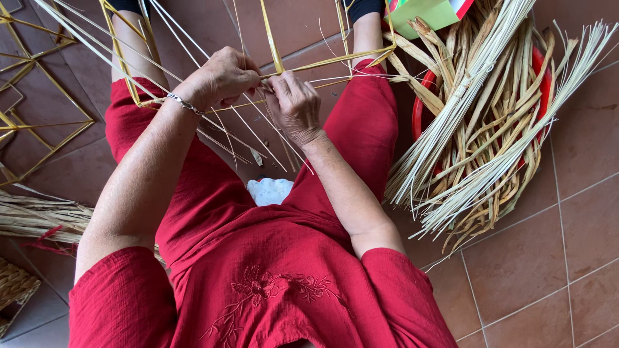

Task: The person sits on the floor weaving thin palm or bamboo strips onto a rectangular bamboo frame. They bend, twist, and thread the strips around the frame's bars, pulling each strip tight and adding new strips to build up the woven edge.

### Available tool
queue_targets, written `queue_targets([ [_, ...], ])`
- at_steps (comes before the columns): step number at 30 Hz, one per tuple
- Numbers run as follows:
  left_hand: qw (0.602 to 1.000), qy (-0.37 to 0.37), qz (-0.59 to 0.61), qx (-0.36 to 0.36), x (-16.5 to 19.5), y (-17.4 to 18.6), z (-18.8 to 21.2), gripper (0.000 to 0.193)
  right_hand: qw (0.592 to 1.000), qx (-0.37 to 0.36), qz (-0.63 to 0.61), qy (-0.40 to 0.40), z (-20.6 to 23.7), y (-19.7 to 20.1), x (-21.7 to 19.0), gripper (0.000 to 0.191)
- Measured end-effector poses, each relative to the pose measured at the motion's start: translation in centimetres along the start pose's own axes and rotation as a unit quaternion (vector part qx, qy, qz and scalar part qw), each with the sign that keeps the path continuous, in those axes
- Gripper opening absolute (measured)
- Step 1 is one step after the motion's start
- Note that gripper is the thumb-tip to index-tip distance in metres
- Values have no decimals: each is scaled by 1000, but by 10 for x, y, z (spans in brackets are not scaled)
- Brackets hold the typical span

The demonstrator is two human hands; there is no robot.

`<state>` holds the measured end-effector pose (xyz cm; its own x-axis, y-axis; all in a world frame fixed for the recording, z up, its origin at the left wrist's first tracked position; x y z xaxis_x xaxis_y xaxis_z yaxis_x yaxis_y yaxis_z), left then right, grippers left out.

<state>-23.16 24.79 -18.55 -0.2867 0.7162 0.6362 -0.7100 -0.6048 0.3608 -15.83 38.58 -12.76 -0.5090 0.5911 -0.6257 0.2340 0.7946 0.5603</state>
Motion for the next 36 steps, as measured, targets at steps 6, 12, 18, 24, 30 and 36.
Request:
queue_targets([
  [6,984,-98,-64,132,16,19,33,25,997,-25,-72,-17,4,-4,13,10],
  [12,856,-261,-113,432,24,50,116,12,995,-71,-65,-39,15,-19,23,7],
  [18,841,-298,-284,352,43,-6,68,12,994,-82,-39,-59,17,-17,20,11],
  [24,863,-289,-279,305,33,-21,39,10,991,19,-58,-115,51,70,9,5],
  [30,875,-274,-284,282,26,-30,43,12,891,243,103,-368,164,254,101,9],
  [36,871,-263,-311,276,25,-37,45,6,801,154,154,-558,260,309,164,17],
])
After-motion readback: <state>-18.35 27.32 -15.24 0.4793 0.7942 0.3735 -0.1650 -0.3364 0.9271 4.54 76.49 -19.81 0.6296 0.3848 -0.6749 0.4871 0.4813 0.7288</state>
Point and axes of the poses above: each hand's wrist, its own z-axis away from the middle knuckle, its own y-axis out of the back of the hand, x = y × z, the point moved 8 cm from there along -z, towards the middle knuckle, and after that the axes turned 11 degrees about -z, right-handed, at the moved point
